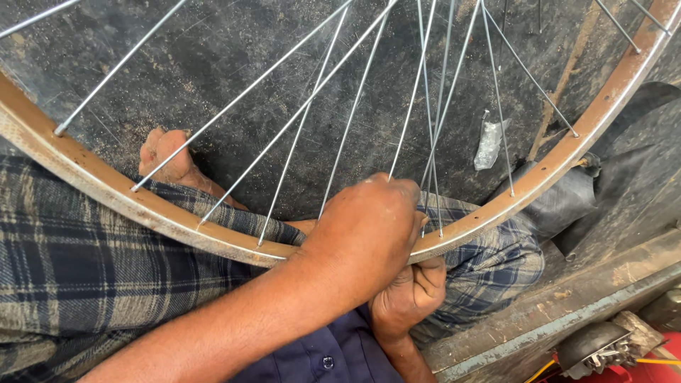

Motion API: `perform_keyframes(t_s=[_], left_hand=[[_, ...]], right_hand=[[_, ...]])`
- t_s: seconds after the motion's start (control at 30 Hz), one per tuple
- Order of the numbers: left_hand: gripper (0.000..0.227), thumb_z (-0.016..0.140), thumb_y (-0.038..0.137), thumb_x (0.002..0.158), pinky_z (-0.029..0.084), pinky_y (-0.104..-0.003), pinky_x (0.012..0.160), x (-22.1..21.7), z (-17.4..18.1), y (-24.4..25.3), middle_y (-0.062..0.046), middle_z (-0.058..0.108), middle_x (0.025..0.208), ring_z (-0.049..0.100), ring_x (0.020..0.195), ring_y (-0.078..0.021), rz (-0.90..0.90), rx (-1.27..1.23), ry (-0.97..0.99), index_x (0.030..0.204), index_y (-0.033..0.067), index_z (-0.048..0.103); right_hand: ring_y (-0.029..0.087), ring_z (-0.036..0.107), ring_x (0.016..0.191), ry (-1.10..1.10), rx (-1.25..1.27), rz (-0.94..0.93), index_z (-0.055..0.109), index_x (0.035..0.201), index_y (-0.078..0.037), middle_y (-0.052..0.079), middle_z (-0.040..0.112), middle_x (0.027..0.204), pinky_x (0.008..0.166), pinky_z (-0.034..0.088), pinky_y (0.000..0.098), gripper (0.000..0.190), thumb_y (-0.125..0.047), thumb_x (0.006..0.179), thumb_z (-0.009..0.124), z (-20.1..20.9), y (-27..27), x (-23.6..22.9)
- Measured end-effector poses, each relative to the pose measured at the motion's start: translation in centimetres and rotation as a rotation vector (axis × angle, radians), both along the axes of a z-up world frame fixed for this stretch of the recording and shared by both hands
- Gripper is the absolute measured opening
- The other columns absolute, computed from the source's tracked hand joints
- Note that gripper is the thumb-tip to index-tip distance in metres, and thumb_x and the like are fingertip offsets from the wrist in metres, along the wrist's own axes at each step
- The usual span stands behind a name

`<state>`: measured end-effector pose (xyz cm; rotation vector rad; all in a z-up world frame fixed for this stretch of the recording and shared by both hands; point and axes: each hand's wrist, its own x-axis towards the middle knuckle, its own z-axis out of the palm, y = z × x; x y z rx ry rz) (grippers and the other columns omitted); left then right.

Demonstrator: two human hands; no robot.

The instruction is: The person sits on the floor and repairs a bicycle wheel by hand. They insert and adjust spokes, connecting the hub to the rim, and tighten the nipples to secure the spokes in place.

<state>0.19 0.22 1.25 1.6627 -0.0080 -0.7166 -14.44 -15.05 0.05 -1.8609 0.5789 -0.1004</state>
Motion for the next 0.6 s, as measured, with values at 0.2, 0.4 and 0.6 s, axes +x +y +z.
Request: perform_keyframes(t_s=[0.2, 0.4, 0.6], left_hand=[[0.018, 0.065, 0.018, 0.087, 0.054, -0.051, 0.071, 0.21, 0.14, 0.23, -0.022, 0.066, 0.084, 0.068, 0.08, -0.0398, -0.045, -0.011, 0.077, 0.08, 0.0005, 0.064], [0.021, 0.067, 0.019, 0.087, 0.051, -0.054, 0.075, 0.25, 0.2, 0.16, -0.023, 0.067, 0.083, 0.065, 0.084, -0.0433, -0.017, 0.01, -0.023, 0.08, 0.0004, 0.064], [0.026, 0.069, 0.023, 0.09, 0.051, -0.054, 0.08, 0.18, 0.77, -0.09, -0.026, 0.067, 0.096, 0.065, 0.092, -0.0452, -0.019, 0.084, -0.03, 0.099, -0.0009, 0.065]], right_hand=[[0.011, 0.066, 0.092, -0.034, 0.006, 0.092, 0.059, 0.11, 0.001, 0.009, 0.069, 0.1, 0.081, 0.058, 0.0239, 0.009, -0.005, 0.108, 0.064, -0.15, -0.31, 0.07], [0.009, 0.063, 0.088, -0.05, 0.168, 0.05, 0.06, 0.112, 0.003, 0.008, 0.068, 0.101, 0.077, 0.054, 0.0211, 0.013, -0.005, 0.103, 0.065, -0.28, -0.28, 0.29], [0.009, 0.062, 0.092, -0.074, 0.144, -0.008, 0.056, 0.111, 0.0, 0.006, 0.065, 0.103, 0.085, 0.054, 0.0219, 0.014, 0.002, 0.103, 0.067, -0.74, -0.29, 0.67]])
